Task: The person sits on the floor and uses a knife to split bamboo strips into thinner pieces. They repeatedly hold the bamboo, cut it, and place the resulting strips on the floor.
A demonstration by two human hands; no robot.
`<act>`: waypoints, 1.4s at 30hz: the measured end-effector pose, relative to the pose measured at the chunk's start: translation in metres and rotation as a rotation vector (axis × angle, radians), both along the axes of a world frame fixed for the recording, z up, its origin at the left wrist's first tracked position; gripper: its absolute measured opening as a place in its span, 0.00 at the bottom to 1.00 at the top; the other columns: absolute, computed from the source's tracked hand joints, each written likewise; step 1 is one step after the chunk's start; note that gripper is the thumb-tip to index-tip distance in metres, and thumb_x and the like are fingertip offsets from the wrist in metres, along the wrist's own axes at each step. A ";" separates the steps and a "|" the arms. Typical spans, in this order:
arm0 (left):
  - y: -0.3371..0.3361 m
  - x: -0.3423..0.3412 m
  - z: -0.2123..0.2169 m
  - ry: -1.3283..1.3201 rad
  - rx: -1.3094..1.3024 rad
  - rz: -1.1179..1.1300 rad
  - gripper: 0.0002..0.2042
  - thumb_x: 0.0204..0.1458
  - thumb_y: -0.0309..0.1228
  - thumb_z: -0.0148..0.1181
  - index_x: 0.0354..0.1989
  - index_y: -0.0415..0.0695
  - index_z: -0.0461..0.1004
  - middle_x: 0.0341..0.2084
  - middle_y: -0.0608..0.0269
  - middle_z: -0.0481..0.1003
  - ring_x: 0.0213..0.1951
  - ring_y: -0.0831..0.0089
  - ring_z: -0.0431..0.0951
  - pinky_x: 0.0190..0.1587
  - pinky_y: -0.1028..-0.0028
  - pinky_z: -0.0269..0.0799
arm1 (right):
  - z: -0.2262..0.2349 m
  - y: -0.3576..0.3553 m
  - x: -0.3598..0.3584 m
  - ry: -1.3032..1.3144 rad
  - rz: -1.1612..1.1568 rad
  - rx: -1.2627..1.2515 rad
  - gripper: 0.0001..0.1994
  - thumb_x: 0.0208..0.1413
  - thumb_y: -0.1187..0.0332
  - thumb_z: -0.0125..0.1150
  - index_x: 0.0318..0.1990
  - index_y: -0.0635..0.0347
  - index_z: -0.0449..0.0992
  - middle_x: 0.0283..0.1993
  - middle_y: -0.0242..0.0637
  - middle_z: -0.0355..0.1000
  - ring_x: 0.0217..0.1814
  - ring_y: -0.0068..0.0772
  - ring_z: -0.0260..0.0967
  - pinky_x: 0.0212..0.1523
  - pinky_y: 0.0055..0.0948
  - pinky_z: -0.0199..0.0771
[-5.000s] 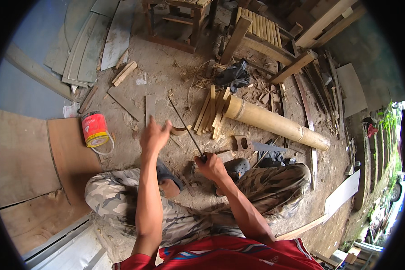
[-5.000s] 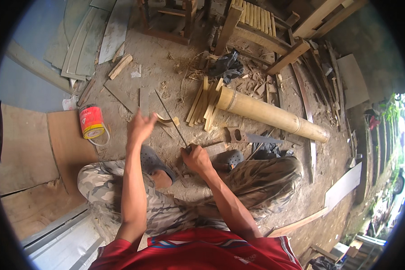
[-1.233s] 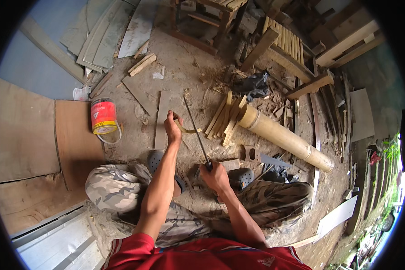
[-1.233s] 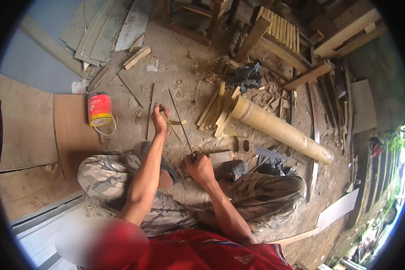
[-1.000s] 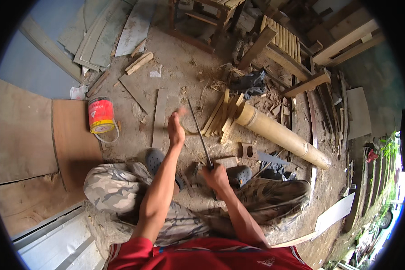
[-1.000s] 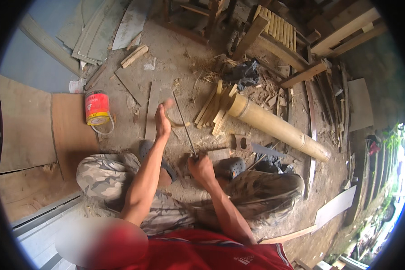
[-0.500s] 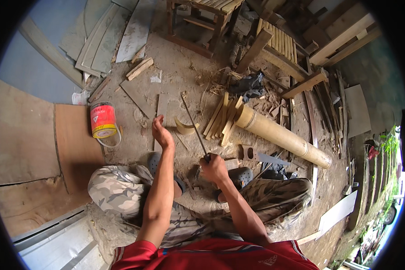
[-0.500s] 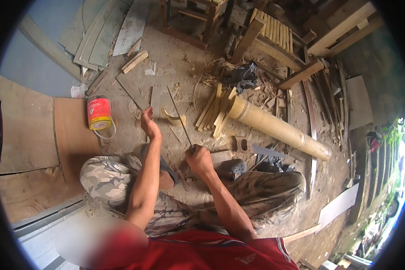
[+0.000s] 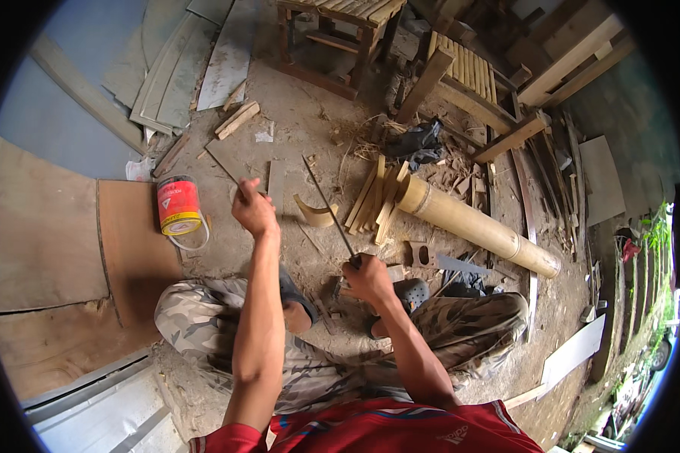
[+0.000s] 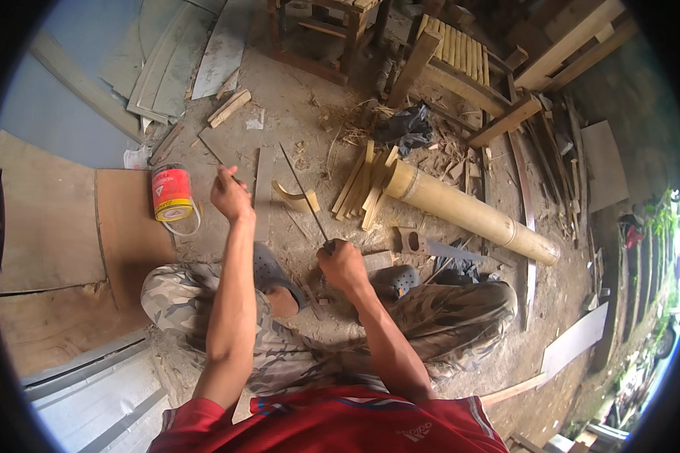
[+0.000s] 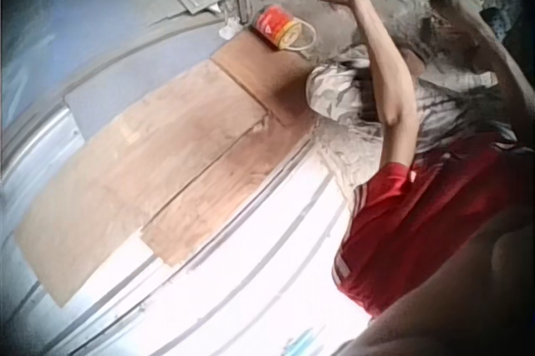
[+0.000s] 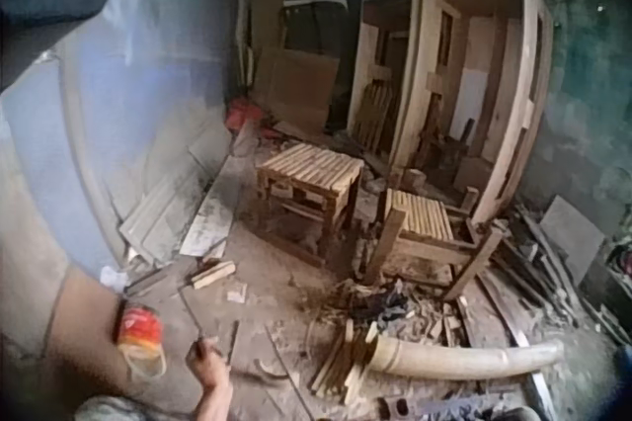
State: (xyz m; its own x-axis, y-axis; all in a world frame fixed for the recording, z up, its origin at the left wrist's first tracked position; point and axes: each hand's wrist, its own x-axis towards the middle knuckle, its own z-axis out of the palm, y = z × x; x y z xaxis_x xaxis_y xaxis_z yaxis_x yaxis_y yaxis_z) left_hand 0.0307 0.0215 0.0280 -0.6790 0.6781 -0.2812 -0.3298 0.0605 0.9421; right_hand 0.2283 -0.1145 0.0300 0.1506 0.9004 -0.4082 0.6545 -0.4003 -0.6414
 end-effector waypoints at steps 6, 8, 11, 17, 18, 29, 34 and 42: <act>-0.019 -0.046 0.035 0.120 0.104 0.020 0.18 0.61 0.43 0.55 0.32 0.39 0.78 0.16 0.73 0.64 0.19 0.82 0.60 0.25 0.78 0.59 | 0.045 -0.019 0.009 0.035 0.047 -0.057 0.18 0.53 0.59 0.58 0.33 0.71 0.77 0.32 0.61 0.76 0.40 0.63 0.76 0.41 0.49 0.75; -0.026 -0.029 0.028 0.046 0.038 -0.066 0.20 0.61 0.46 0.55 0.32 0.38 0.78 0.17 0.74 0.62 0.19 0.82 0.60 0.25 0.78 0.58 | -0.046 -0.021 0.010 -0.058 0.089 -0.019 0.17 0.53 0.60 0.59 0.31 0.71 0.76 0.32 0.62 0.75 0.38 0.65 0.75 0.39 0.51 0.75; -0.043 -0.022 -0.001 0.099 -0.042 -0.167 0.20 0.61 0.46 0.54 0.37 0.37 0.76 0.17 0.69 0.68 0.18 0.82 0.63 0.23 0.78 0.60 | -0.065 0.009 0.002 -0.023 0.066 0.037 0.18 0.52 0.58 0.61 0.31 0.71 0.76 0.33 0.63 0.75 0.40 0.65 0.75 0.40 0.50 0.75; -0.066 -0.011 -0.004 -0.070 -0.136 -0.221 0.18 0.62 0.45 0.54 0.39 0.39 0.74 0.17 0.67 0.70 0.13 0.83 0.63 0.13 0.80 0.55 | -0.028 0.000 0.004 0.165 0.068 0.010 0.26 0.52 0.54 0.67 0.49 0.66 0.71 0.37 0.57 0.77 0.41 0.54 0.77 0.41 0.43 0.73; -0.066 -0.008 -0.006 -0.085 -0.119 -0.218 0.17 0.62 0.46 0.55 0.38 0.41 0.74 0.16 0.68 0.69 0.13 0.83 0.62 0.13 0.81 0.55 | -0.030 -0.006 0.009 0.257 0.107 0.094 0.26 0.53 0.56 0.67 0.53 0.65 0.69 0.40 0.56 0.76 0.41 0.53 0.77 0.41 0.43 0.73; -0.052 -0.004 -0.017 -0.165 -0.138 -0.190 0.15 0.61 0.43 0.56 0.33 0.43 0.76 0.16 0.73 0.64 0.14 0.85 0.59 0.14 0.82 0.50 | -0.003 -0.004 0.008 0.206 0.223 0.297 0.33 0.59 0.70 0.59 0.72 0.43 0.56 0.46 0.58 0.76 0.50 0.58 0.75 0.48 0.41 0.73; -0.047 -0.026 -0.033 -0.130 -0.059 -0.065 0.15 0.61 0.42 0.55 0.35 0.41 0.77 0.15 0.74 0.62 0.14 0.85 0.54 0.15 0.81 0.45 | 0.085 -0.015 -0.009 0.160 0.244 0.365 0.32 0.59 0.71 0.59 0.71 0.43 0.59 0.43 0.57 0.77 0.47 0.57 0.76 0.45 0.42 0.75; -0.050 -0.025 -0.007 -0.180 -0.094 -0.025 0.16 0.61 0.43 0.54 0.38 0.41 0.76 0.18 0.73 0.60 0.13 0.86 0.52 0.15 0.80 0.44 | -0.002 -0.003 -0.011 0.078 0.149 0.202 0.36 0.58 0.73 0.53 0.73 0.42 0.49 0.41 0.63 0.75 0.39 0.65 0.75 0.42 0.52 0.76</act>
State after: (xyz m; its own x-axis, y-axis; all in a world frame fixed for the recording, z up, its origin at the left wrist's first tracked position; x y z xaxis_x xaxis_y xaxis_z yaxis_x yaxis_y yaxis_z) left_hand 0.0057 -0.0290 0.0213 -0.5950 0.6592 -0.4599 -0.4900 0.1560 0.8576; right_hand 0.2174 -0.1175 0.0279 -0.0144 0.9747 -0.2231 0.6421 -0.1620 -0.7493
